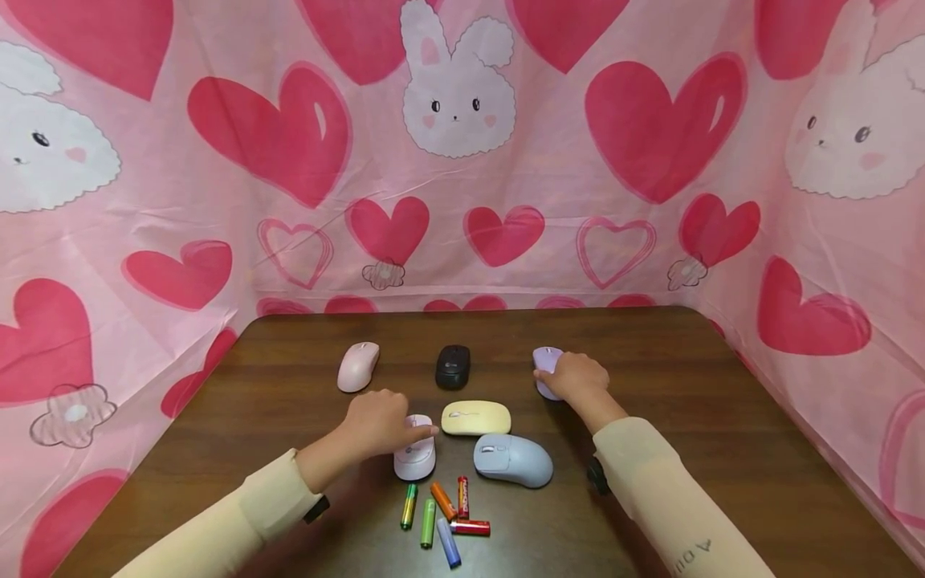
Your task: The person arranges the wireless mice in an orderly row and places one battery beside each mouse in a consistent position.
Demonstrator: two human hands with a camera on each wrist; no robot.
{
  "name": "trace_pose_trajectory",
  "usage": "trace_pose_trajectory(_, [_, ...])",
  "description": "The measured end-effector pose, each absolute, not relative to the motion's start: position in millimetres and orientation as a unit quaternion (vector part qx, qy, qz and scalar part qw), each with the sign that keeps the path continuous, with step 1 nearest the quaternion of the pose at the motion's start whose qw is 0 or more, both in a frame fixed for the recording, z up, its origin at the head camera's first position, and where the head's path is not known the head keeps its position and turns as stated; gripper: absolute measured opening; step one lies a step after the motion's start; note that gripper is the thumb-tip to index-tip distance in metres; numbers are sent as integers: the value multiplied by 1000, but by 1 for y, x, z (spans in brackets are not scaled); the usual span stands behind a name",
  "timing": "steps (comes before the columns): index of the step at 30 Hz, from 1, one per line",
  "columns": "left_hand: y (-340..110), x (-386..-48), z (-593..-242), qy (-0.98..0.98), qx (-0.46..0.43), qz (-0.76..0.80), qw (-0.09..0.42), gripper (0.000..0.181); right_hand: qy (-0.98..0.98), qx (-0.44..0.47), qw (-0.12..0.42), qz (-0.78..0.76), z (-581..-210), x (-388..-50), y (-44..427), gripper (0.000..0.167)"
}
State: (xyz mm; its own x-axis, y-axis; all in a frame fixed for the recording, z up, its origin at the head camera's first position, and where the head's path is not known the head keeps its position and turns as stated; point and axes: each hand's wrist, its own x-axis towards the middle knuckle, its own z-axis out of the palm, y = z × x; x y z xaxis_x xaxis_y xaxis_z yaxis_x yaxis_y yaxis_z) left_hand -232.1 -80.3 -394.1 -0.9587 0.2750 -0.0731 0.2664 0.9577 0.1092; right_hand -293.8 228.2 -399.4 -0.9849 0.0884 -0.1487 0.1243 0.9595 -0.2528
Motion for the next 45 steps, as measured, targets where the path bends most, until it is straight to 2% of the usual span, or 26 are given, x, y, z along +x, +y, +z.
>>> trace_pose_trajectory(12, [-80,-221,-397,989,138,28,36,67,990,33,59,-127,-393,-287,230,69])
trace_pose_trajectory(26, [-78,-217,-402,989,135,-9,58,76,992,10,49,-120,-379,-274,224,66])
trace_pose_trajectory(41, [-77,-216,-402,988,133,-26,68,79,992,-18,16,-124,-370,-258,200,58])
trace_pose_trajectory(45, [-77,-216,-402,989,130,-27,71,80,992,-26,23,-118,-370,-251,192,56])
